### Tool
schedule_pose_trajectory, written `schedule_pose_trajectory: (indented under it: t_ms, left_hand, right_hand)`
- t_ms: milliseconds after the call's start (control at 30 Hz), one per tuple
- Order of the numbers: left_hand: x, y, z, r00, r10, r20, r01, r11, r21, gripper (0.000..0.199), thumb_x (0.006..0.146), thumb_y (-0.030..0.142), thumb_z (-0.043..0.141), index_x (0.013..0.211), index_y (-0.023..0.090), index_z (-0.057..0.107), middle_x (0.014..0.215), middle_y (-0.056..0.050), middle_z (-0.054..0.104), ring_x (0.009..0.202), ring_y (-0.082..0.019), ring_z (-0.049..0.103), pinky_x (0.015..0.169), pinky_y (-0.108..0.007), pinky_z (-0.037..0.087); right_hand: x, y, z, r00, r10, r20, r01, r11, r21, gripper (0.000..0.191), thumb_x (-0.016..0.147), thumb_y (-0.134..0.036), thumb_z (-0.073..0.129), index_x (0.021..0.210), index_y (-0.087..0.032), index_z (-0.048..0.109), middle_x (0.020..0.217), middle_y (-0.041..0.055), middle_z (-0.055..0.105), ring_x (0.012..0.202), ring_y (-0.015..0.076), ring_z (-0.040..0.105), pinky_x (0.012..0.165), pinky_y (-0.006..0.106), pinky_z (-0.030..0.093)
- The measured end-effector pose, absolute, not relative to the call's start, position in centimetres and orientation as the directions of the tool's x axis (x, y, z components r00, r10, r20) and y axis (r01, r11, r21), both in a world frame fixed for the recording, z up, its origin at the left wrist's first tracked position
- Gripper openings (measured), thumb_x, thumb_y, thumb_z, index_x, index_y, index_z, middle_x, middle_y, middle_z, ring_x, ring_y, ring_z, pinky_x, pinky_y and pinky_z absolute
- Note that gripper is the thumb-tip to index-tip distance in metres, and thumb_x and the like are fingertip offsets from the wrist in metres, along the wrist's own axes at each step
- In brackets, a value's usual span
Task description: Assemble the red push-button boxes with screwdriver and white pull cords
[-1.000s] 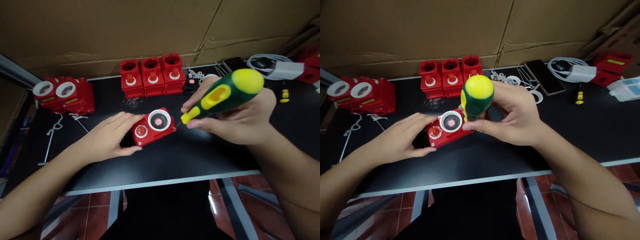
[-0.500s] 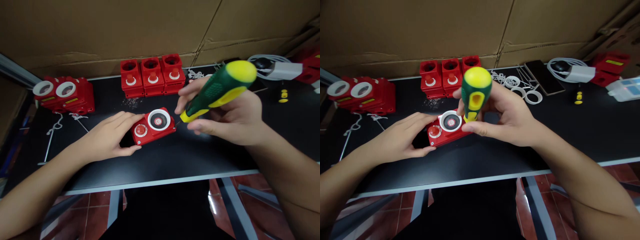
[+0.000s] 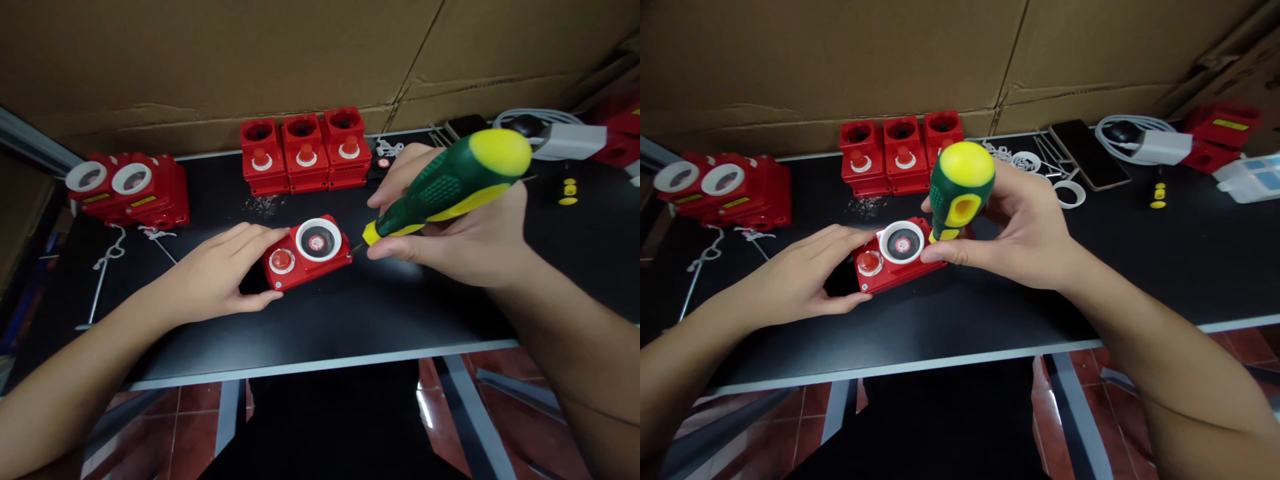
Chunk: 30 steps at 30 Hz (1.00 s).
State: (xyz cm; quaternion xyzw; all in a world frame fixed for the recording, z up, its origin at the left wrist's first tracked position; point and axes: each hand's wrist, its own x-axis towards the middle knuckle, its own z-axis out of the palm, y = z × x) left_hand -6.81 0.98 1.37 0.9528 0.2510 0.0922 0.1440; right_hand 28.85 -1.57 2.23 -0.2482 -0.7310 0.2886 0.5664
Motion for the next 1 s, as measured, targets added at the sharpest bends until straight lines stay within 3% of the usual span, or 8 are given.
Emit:
schedule_pose_trajectory:
  t_ms: [100,200,400,533,600,800,900,1000]
  left_hand:
    - [-6.8,1.0,1.4,0.855,0.511,0.095,0.455,-0.824,0.337,0.075,0.121,0.055,0.072,0.182,0.018,0.05,0.163,-0.022,0.077,0.145,-0.04,0.078,0.127,-0.052,0.063]
    - [-6.7,1.0,1.6,0.848,0.523,0.085,0.465,-0.813,0.351,0.076,0.119,0.054,0.074,0.182,0.019,0.052,0.164,-0.022,0.077,0.145,-0.041,0.078,0.126,-0.054,0.064]
    - [-6.6,0.8,1.8,0.844,0.534,0.06,0.483,-0.803,0.351,0.076,0.12,0.057,0.071,0.182,0.017,0.052,0.164,-0.023,0.077,0.145,-0.042,0.077,0.128,-0.056,0.063]
    - [-6.6,0.8,1.7,0.842,0.534,0.072,0.481,-0.805,0.346,0.075,0.119,0.055,0.073,0.181,0.017,0.054,0.162,-0.023,0.078,0.144,-0.042,0.077,0.128,-0.055,0.064]
    - [-6.7,0.9,1.7,0.845,0.527,0.087,0.471,-0.812,0.346,0.076,0.119,0.055,0.074,0.182,0.017,0.053,0.162,-0.023,0.078,0.144,-0.041,0.078,0.127,-0.054,0.064]
    - [-6.8,1.0,1.6,0.849,0.524,0.072,0.474,-0.814,0.336,0.076,0.121,0.058,0.071,0.182,0.018,0.051,0.163,-0.022,0.077,0.144,-0.041,0.078,0.128,-0.053,0.063]
    - [-6.8,1.0,1.6,0.856,0.511,0.08,0.462,-0.824,0.329,0.075,0.122,0.057,0.069,0.182,0.016,0.05,0.163,-0.023,0.077,0.145,-0.04,0.077,0.127,-0.053,0.063]
    - [-6.8,0.9,1.6,0.851,0.519,0.077,0.469,-0.818,0.332,0.075,0.121,0.058,0.07,0.182,0.017,0.051,0.163,-0.022,0.077,0.145,-0.041,0.077,0.128,-0.053,0.063]
  right_hand:
    - [28.9,-1.5,2.3,-0.204,0.688,0.696,0.035,0.716,-0.697,0.045,0.078,-0.029,0.12,0.116,-0.029,0.096,0.104,0.0051,0.092,0.078,0.0252,0.082,0.061,0.04,0.073]
    - [29.4,-1.2,2.7,-0.235,0.656,0.717,0.069,0.747,-0.661,0.046,0.078,-0.033,0.121,0.116,-0.027,0.095,0.104,0.0054,0.09,0.08,0.0241,0.081,0.061,0.037,0.071]
    - [29.6,-1.4,3.2,-0.297,0.735,0.609,-0.018,0.634,-0.773,0.058,0.076,-0.006,0.114,0.125,-0.031,0.094,0.104,-0.0005,0.085,0.068,0.0175,0.077,0.066,0.034,0.075]
    - [29.3,-1.9,3.1,-0.299,0.693,0.656,-0.06,0.673,-0.737,0.074,0.076,0.007,0.099,0.139,-0.031,0.093,0.13,0.0056,0.092,0.09,0.0262,0.091,0.064,0.033,0.076]
    - [29.3,-2.0,3.0,-0.328,0.673,0.663,-0.047,0.689,-0.723,0.071,0.082,0.007,0.095,0.143,-0.029,0.092,0.139,0.0083,0.092,0.102,0.0283,0.094,0.067,0.032,0.077]
    - [29.7,-1.1,2.6,-0.349,0.689,0.635,0.09,0.699,-0.709,0.031,0.091,-0.024,0.108,0.119,-0.028,0.094,0.112,0.0063,0.088,0.08,0.0211,0.081,0.057,0.031,0.069]
    - [30.1,-0.9,2.7,-0.363,0.732,0.577,0.181,0.663,-0.727,0.029,0.088,-0.04,0.114,0.107,-0.031,0.094,0.102,0.0044,0.086,0.086,0.0261,0.082,0.068,0.041,0.076]
    - [30.2,-1.1,3.0,-0.323,0.766,0.556,0.188,0.628,-0.755,0.035,0.083,-0.04,0.117,0.106,-0.031,0.092,0.103,0.0034,0.087,0.087,0.0272,0.082,0.074,0.046,0.079]
